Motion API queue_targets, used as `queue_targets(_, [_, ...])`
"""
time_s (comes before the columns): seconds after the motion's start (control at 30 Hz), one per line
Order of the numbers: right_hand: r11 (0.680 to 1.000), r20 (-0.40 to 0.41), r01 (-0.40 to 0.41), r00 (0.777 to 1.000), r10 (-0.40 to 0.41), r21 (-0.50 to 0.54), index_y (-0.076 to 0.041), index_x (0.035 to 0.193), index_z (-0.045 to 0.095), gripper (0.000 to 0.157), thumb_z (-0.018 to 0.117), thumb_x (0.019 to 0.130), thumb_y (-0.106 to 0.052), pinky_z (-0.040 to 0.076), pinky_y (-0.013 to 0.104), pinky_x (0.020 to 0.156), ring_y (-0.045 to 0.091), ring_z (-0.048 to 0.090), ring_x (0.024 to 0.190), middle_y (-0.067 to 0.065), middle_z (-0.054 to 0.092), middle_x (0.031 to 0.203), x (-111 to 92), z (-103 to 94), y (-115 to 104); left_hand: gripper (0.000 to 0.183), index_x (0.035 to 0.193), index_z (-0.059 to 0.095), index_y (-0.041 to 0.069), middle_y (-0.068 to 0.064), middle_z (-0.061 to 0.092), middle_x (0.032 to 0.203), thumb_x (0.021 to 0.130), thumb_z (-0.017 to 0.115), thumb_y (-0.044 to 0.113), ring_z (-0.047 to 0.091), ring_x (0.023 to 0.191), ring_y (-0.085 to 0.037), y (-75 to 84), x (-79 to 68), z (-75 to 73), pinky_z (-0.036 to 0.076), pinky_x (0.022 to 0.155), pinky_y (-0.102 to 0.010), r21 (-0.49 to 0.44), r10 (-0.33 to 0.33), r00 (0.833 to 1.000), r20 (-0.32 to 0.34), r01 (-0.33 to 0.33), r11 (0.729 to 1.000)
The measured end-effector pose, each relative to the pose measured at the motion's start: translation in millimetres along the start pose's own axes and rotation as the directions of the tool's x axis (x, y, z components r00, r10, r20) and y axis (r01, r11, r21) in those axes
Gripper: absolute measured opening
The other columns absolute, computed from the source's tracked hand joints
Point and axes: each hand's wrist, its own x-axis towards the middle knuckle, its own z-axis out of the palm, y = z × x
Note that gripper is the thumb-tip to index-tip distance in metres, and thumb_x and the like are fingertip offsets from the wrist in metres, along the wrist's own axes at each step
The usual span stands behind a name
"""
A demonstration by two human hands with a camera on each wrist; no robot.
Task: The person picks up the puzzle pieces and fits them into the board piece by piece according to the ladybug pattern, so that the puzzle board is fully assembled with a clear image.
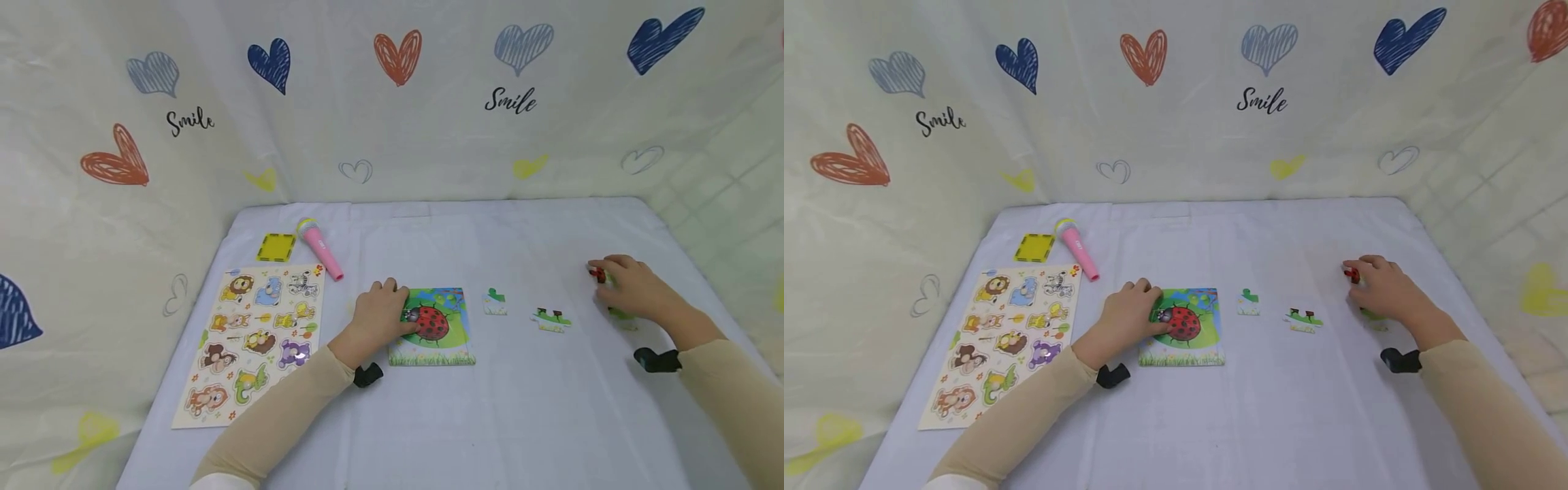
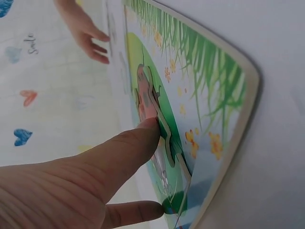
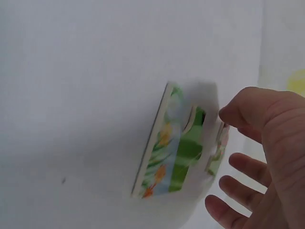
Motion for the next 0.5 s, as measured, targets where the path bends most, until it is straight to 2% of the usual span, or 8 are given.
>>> queue_targets(0.27, [1.000, -0.002, -0.016, 1.000, 0.016, -0.003, 0.005, 0.141, 0.052, 0.052, 0.065, 0.097, -0.019, 0.037, 0.079, 0.098, 0.067, 0.039, 0.124, 0.045, 0.037, 0.142, -4.5, -5.6, 9.0, 0.073, 0.134, 0.063, 0.013, -0.008, 0.059, 0.120, 0.084, 0.077, 0.065, 0.055, 0.101, -0.025, 1.3, 1.1, -0.1, 0.056, 0.072, -0.040, -0.021, -0.005, 1.000, 0.001, 0.005, 1.000])
queue_targets(0.5, [1.000, 0.012, -0.011, 1.000, 0.012, -0.011, 0.006, 0.141, 0.052, 0.054, 0.069, 0.096, -0.018, 0.042, 0.075, 0.095, 0.061, 0.048, 0.118, 0.043, 0.045, 0.135, -4.9, -10.2, 10.1, 0.073, 0.133, 0.065, 0.014, -0.007, 0.058, 0.119, 0.083, 0.078, 0.065, 0.053, 0.100, -0.024, 1.2, 2.1, -1.3, 0.056, 0.071, -0.039, -0.021, -0.004, 1.000, 0.003, 0.004, 1.000])
